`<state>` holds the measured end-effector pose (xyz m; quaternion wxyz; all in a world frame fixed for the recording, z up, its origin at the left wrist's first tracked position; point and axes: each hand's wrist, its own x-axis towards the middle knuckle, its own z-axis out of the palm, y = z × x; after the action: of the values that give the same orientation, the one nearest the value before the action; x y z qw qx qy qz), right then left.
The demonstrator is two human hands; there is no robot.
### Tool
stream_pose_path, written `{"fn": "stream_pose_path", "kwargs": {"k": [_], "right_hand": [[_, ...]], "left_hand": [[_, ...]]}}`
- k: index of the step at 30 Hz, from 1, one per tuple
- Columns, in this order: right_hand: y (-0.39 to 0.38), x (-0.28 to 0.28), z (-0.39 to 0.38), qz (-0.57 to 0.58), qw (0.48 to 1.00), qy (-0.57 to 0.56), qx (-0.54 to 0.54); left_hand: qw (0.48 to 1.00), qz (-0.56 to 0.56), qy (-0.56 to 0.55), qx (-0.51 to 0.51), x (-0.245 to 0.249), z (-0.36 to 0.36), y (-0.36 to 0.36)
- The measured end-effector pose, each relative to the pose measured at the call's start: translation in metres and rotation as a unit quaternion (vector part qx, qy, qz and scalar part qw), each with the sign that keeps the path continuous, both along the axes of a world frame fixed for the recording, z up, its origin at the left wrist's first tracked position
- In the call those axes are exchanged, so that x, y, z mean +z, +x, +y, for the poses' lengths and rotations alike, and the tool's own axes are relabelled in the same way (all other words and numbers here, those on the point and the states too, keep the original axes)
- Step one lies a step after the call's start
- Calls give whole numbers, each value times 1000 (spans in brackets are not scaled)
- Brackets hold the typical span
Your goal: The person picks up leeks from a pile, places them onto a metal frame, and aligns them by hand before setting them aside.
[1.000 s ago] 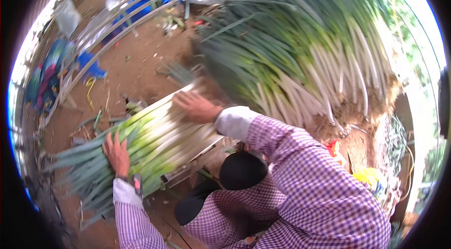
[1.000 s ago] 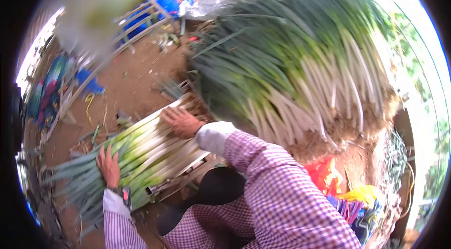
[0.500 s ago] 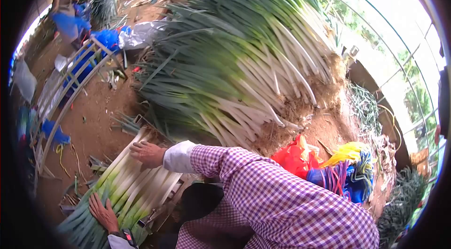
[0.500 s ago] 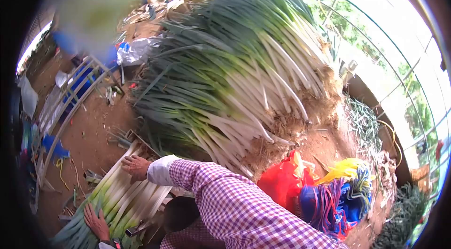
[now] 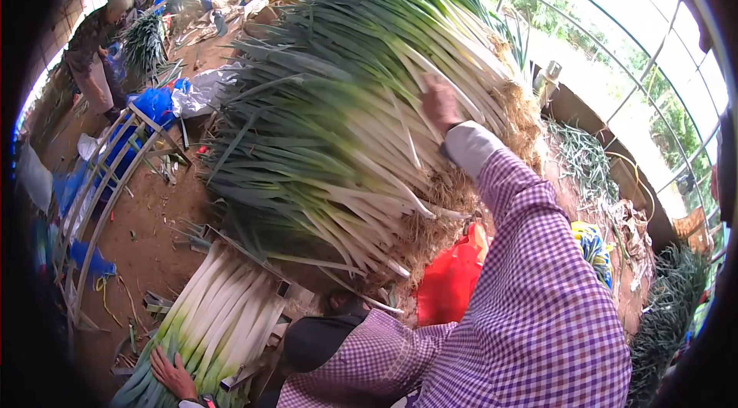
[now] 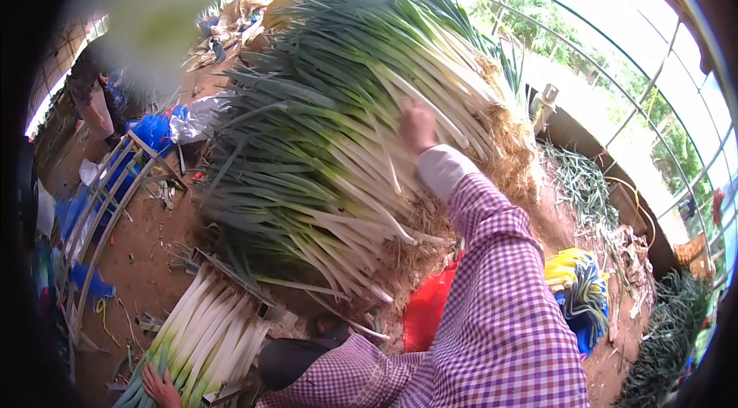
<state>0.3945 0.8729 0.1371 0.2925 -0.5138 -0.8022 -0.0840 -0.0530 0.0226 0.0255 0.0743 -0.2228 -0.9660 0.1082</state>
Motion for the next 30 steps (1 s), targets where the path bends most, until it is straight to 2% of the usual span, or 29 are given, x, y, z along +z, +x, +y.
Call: {"fn": "stream_pose_path", "kwargs": {"k": [1,2,5,10,17,20,21,24,26,27,28,30], "right_hand": [[29,4,14,-4,994,109,-18],[47,22,10,-44,996,12,-78],[81,15,30,-74,991,-26,-106],[74,23,25,-134,982,-67,-112],[79,22,50,-122,971,-173,-111],[87,30,43,-113,972,-204,-25],[93,39,32,-131,967,-213,51],[88,76,-15,-19,914,-393,99],[79,92,-60,138,822,-524,174],[69,95,-88,194,799,-533,202],[63,91,-110,250,771,-541,227],[60,27,-99,316,660,-556,394]], "left_hand": [[1000,-3,-3,5,0,1,1],[1000,-2,-3,11,0,2,2],[1000,1,-4,15,0,4,3],[1000,-14,-1,28,5,5,5],[999,-1,8,31,6,5,7],[1000,1,11,26,3,8,6],[1000,2,9,26,3,7,6],[1000,7,9,22,0,3,4],[1000,11,16,16,-3,1,1],[1000,10,22,14,-4,1,1],[1000,9,27,12,-4,-1,1],[1000,-2,24,18,-3,-2,0]]}}
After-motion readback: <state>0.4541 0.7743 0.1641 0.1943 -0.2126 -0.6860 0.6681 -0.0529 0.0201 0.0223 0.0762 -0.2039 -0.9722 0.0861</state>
